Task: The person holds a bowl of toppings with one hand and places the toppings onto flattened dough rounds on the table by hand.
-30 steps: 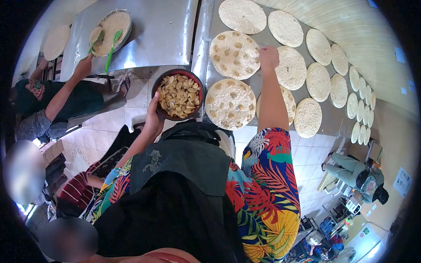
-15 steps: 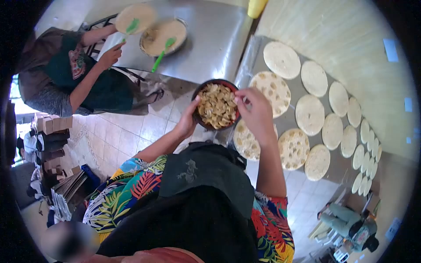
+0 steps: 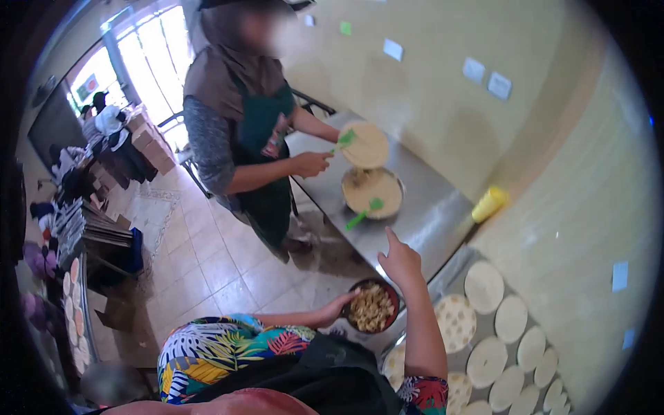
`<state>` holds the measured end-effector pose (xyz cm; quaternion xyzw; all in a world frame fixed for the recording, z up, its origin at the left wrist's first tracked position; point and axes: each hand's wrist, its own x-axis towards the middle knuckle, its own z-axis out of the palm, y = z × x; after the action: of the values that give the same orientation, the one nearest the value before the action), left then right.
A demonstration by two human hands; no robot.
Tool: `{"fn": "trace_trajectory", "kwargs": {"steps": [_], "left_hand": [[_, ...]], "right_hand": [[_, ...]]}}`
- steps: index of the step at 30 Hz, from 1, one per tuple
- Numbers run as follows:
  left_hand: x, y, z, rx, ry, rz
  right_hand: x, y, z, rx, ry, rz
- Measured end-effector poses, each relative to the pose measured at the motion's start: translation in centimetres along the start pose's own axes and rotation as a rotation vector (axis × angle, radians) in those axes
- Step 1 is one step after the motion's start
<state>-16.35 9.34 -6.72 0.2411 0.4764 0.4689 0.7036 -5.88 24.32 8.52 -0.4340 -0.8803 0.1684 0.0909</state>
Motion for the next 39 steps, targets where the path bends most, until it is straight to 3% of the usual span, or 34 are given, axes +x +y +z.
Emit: {"fn": "trace_trajectory", "kwargs": {"steps": [6,12,16,19,21,23,24,27,32,35,37,39], "left_hand": [[-0.9,1.0,-1.5,-0.091,0.127,0.024],[-0.4,0.8,-3.3,-0.107,0.196,0.089],[-0.7,2.3,-3.6,-0.112,0.163,0.117],[-1.0,3.5,-2.2,-0.088,0.190,0.108],[0.0,3.6,-2.0,-0.073,0.138,0.120],[-0.2,3.7,-0.7,-0.064,0.083,0.125],[0.1,3.7,-0.3,-0.066,0.069,0.124],[0.5,3.1,1.4,-0.114,-0.050,0.106],[-1.8,3.4,2.5,-0.133,-0.238,0.019],[-4.4,4.8,4.1,0.096,-0.316,-0.098],[-5.0,4.5,5.1,0.000,-0.401,-0.089],[-5.9,4.7,6.4,0.052,-0.491,-0.138]], "right_hand": [[9.1,3.5,4.3,-0.103,-0.184,0.033],[9.6,4.8,5.9,-0.145,-0.280,0.075],[5.2,4.9,3.7,-0.091,-0.118,-0.006],[-0.7,4.5,1.0,0.127,-0.030,-0.090],[-5.0,4.3,-0.5,0.232,0.016,-0.116],[-9.5,4.9,-1.0,0.600,0.003,0.014],[-11.4,4.7,-1.4,0.591,0.010,0.022],[-16.1,4.4,-1.5,0.966,0.240,0.066],[-21.0,-0.3,-1.7,0.868,0.441,0.198],[-22.4,-2.1,-1.2,0.782,0.437,0.211],[-23.4,-3.5,-1.7,0.682,0.423,0.238],[-24.1,-3.8,-1.5,0.614,0.497,0.116]]}}
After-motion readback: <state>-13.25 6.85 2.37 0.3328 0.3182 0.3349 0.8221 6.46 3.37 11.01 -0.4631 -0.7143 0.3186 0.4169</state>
